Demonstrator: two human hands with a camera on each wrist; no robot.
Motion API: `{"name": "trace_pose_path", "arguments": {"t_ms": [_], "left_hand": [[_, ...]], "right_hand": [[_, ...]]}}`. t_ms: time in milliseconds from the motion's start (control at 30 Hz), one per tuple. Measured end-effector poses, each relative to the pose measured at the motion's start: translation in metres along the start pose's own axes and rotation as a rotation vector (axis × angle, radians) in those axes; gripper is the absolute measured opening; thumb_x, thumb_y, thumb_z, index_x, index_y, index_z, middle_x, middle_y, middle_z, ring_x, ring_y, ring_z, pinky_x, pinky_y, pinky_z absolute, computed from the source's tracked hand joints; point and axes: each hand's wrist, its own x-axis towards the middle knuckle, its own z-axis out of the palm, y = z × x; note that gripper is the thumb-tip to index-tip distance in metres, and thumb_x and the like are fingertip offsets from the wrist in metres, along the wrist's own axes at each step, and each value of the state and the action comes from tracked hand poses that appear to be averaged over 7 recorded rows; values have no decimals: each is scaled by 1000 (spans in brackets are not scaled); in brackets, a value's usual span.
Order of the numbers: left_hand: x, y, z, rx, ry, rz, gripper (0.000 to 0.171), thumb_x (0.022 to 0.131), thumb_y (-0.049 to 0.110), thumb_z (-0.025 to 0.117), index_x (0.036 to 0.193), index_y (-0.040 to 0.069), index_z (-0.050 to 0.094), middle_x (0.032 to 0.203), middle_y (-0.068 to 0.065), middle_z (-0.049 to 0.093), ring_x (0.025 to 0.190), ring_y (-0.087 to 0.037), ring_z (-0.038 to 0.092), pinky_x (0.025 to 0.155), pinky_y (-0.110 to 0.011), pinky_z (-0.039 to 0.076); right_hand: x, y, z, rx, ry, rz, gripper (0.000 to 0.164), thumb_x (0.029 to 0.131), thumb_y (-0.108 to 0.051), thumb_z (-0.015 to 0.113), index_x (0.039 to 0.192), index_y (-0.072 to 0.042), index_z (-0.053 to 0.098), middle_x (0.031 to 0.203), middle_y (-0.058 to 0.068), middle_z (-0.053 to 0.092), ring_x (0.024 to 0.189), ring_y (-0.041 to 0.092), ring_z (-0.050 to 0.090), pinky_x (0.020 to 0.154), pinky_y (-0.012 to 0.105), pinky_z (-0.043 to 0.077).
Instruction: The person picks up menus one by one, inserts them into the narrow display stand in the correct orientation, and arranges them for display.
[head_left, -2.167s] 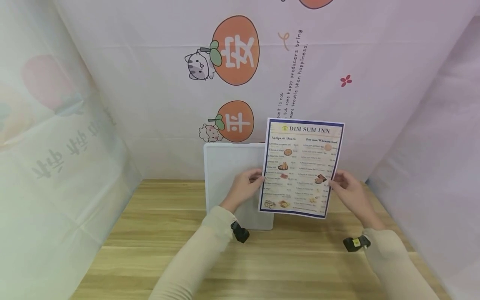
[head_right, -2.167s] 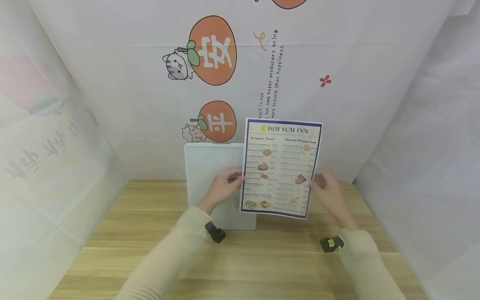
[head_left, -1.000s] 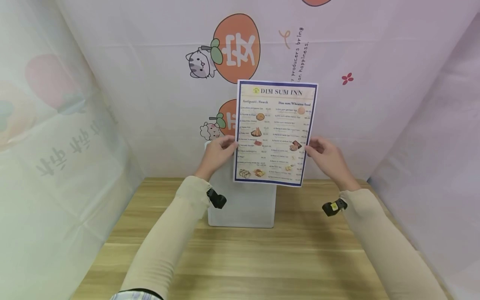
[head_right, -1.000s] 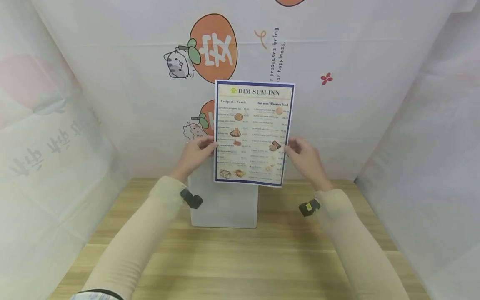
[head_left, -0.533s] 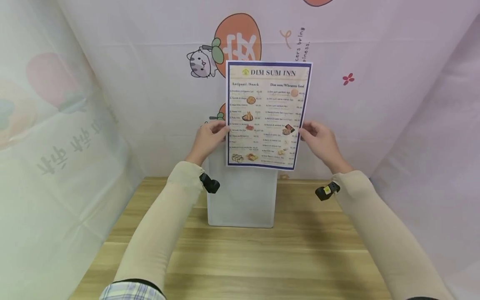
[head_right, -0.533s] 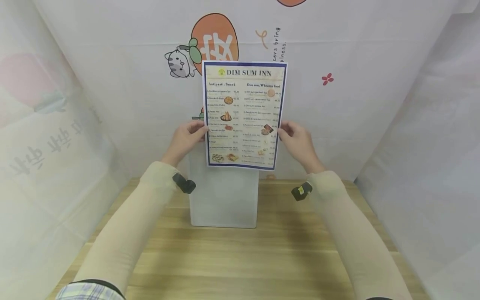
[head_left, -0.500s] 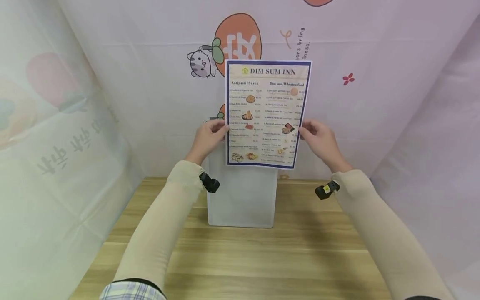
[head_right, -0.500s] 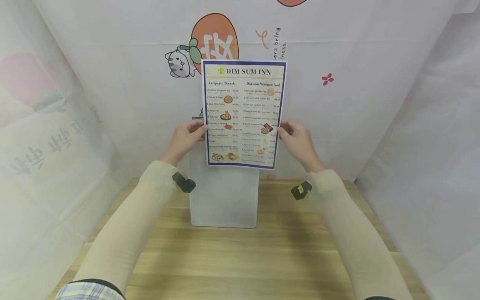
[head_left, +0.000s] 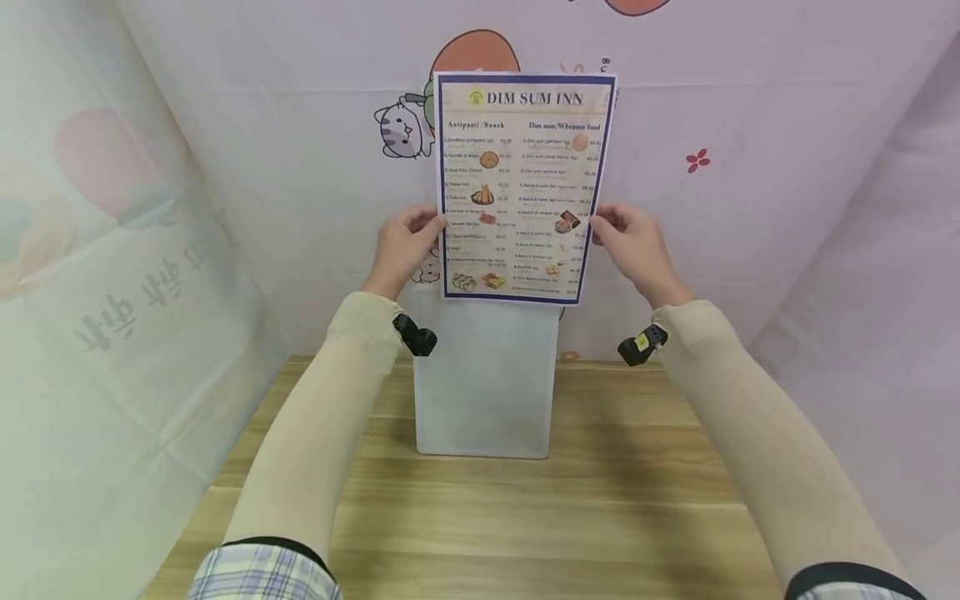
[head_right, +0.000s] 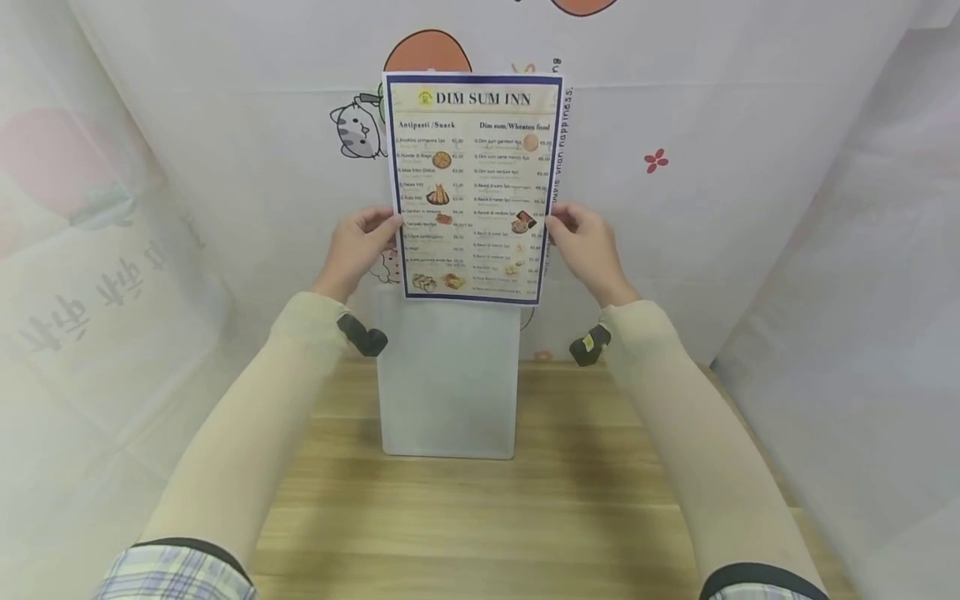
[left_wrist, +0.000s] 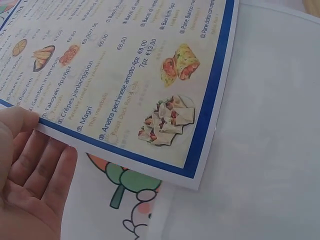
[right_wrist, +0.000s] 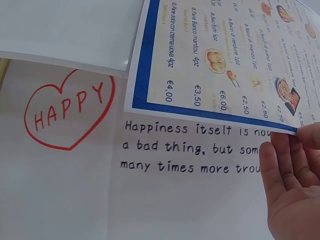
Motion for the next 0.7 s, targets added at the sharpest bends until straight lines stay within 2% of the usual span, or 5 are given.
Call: {"name": "trace_pose_path", "arguments": {"t_ms": [167, 367, 700], "left_hand": [[2, 0, 1, -46, -10, -52, 41, 101, 38, 61, 135, 14, 63, 122, -1, 68, 102, -16, 65, 94, -33, 52], [7, 3, 0, -86, -23, -71, 42, 101, 34, 62, 136, 10, 61, 124, -3, 67, 104, -17, 64, 97, -33, 51], [13, 2, -1, -84, -66, -124, 41, 101, 31, 61, 135, 9, 61, 125, -4, 67, 107, -16, 64, 96, -29, 51]], "right_hand": [[2, -2, 3, 2, 15, 13, 38, 106, -28, 50, 133, -1, 59, 124, 14, 62, 110, 24, 60, 98, 32, 49], [6, -8, 4, 18, 32, 36, 36, 106, -24, 51, 131, -1, 59, 123, 14, 63, 109, 23, 60, 97, 30, 50], [7, -13, 5, 24, 19, 113, 36, 106, -23, 50, 133, -1, 59, 125, 14, 63, 110, 24, 60, 99, 29, 49]]}}
